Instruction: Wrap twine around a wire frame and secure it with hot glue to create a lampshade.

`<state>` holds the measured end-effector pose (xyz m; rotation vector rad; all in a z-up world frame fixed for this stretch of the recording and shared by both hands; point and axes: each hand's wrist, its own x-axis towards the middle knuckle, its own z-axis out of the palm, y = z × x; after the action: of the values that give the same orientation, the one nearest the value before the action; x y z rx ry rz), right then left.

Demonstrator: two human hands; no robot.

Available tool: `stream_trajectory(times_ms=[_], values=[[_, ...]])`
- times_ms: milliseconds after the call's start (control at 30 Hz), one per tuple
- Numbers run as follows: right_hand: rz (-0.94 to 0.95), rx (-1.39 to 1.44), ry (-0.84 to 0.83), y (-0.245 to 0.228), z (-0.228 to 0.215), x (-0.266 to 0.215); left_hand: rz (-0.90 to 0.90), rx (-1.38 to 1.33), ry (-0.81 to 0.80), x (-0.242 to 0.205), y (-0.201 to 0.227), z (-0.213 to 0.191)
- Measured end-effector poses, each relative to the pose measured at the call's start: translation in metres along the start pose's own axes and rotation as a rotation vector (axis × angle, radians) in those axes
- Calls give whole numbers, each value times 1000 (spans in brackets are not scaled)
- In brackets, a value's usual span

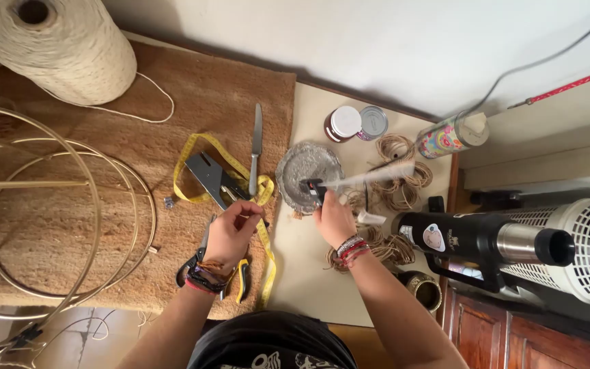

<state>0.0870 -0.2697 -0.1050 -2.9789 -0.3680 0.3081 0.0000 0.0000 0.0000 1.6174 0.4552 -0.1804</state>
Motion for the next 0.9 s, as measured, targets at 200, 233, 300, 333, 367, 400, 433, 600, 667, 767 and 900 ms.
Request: stream_trajectory(times_ms=[200,233,300,333,367,400,433,600,667,767,900], values=[[23,728,-172,-21,-59,-24,31,-30,10,-15,4,-12],[14,727,-169,-32,-79,-30,37,-31,17,-20,8,-15],[-163,1082,-63,-53,-121,-43,11,-49,18,-29,16,-21],[-168,1082,-63,-53,-121,-51,13,-49,22,-34,20,-24],[-140,1286,-47,-52,-122,-59,35,-85,21,-39,24,-27],[-110,1491,-30,-51,-123,-67,58,-121,20,-44,28,-29],[-114,1488,-31,-57,-137,-72,60,-124,23,-48,29,-32],[-150,1604,-58,-79,-174,-95,36,-358,31,-74,47,-38],[-151,1653,-83,-81,-178,-102,30,-430,45,-78,47,-33],[-154,1700,-84,-89,-186,-111,18,-567,77,-86,48,-30],[-281,1588,-38,-103,-208,-123,85,-665,129,-98,57,-32]])
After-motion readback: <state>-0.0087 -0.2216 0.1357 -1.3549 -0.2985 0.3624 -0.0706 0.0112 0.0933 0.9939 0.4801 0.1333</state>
